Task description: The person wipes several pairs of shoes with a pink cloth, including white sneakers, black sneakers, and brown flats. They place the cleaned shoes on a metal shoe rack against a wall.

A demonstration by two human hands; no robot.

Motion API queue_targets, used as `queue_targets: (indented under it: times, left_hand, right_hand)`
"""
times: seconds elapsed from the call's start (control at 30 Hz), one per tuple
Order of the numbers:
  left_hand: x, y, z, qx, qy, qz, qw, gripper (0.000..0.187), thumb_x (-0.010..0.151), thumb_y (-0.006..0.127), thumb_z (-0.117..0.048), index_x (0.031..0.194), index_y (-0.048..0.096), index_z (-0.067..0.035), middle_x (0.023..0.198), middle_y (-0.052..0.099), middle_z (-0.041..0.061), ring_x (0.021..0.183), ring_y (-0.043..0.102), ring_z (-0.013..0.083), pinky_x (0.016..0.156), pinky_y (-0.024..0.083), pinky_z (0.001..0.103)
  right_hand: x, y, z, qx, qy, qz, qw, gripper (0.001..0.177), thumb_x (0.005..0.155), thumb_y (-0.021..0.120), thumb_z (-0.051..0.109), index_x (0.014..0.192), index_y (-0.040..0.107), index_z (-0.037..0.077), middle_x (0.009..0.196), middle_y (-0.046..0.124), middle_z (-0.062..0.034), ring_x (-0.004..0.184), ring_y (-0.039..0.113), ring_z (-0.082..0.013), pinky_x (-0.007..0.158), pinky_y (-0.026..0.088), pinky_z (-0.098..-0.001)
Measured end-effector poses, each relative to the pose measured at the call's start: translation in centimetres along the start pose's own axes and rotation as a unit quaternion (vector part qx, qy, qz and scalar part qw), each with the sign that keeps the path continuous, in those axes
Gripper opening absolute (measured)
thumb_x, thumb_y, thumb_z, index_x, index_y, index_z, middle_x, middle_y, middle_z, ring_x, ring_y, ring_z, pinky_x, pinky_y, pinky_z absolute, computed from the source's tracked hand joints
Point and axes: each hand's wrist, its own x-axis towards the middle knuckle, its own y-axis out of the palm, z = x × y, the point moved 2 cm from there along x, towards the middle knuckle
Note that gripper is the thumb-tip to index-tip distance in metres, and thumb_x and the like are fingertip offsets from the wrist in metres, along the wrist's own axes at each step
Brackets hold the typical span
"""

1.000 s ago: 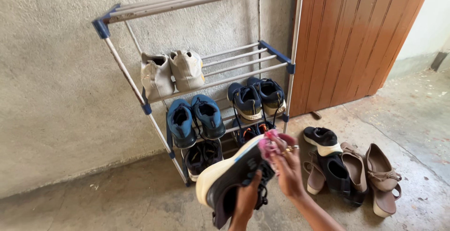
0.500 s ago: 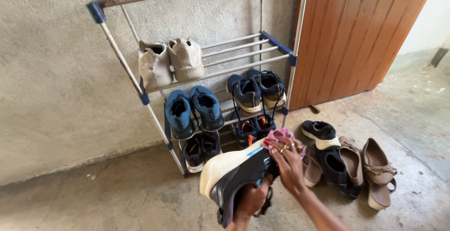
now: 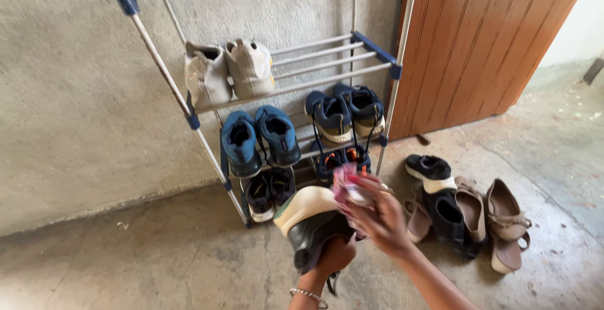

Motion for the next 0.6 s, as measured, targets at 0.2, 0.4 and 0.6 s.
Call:
queue_targets:
  times: [0.2,0.4,0.6]
  left_hand:
    - [-1.4,0.1,1.1,-0.05,0.174,-0.056,0.982,0.074,0.091,0.073,-0.02,0.15,0.034,0.003,0.151,0.041,0.026,0.143,0.036,0.0367,0.117,0.029,0.047]
    - [-1.2,-0.9,-0.7,-0.038,0.103,-0.046,0.993,0.066,0.094,0.072,-0.021,0.148,0.04,-0.003,0.147,0.047,0.018,0.139,0.043,0.0313,0.116,0.035,0.044]
    - [-1.5,3.1,2.1,0.016,0.069,-0.024,0.997,0.06,0.096,0.072,-0.023,0.146,0.043,-0.007,0.142,0.05,0.013,0.135,0.047,0.0278,0.114,0.038,0.043]
  right_hand:
    - [-1.1,6.6,5.0,-0.37,-0.229,0.146,0.888,0.033,0.095,0.06,0.012,0.125,0.075,0.012,0.136,0.064,-0.007,0.133,0.051,-0.034,0.111,0.036,-0.0545]
    - [-2.2,2.6,0.2,-0.225,-0.21,0.172,0.936,0.026,0.09,0.066,0.011,0.11,0.081,0.012,0.117,0.065,-0.0044,0.115,0.055,-0.0264,0.104,0.043,-0.0461]
    - [0.0,-0.1,1.3,-0.127,-0.185,0.082,0.971,0.022,0.081,0.06,0.004,0.087,0.077,0.015,0.113,0.075,-0.0005,0.104,0.066,-0.0186,0.095,0.053,-0.0387]
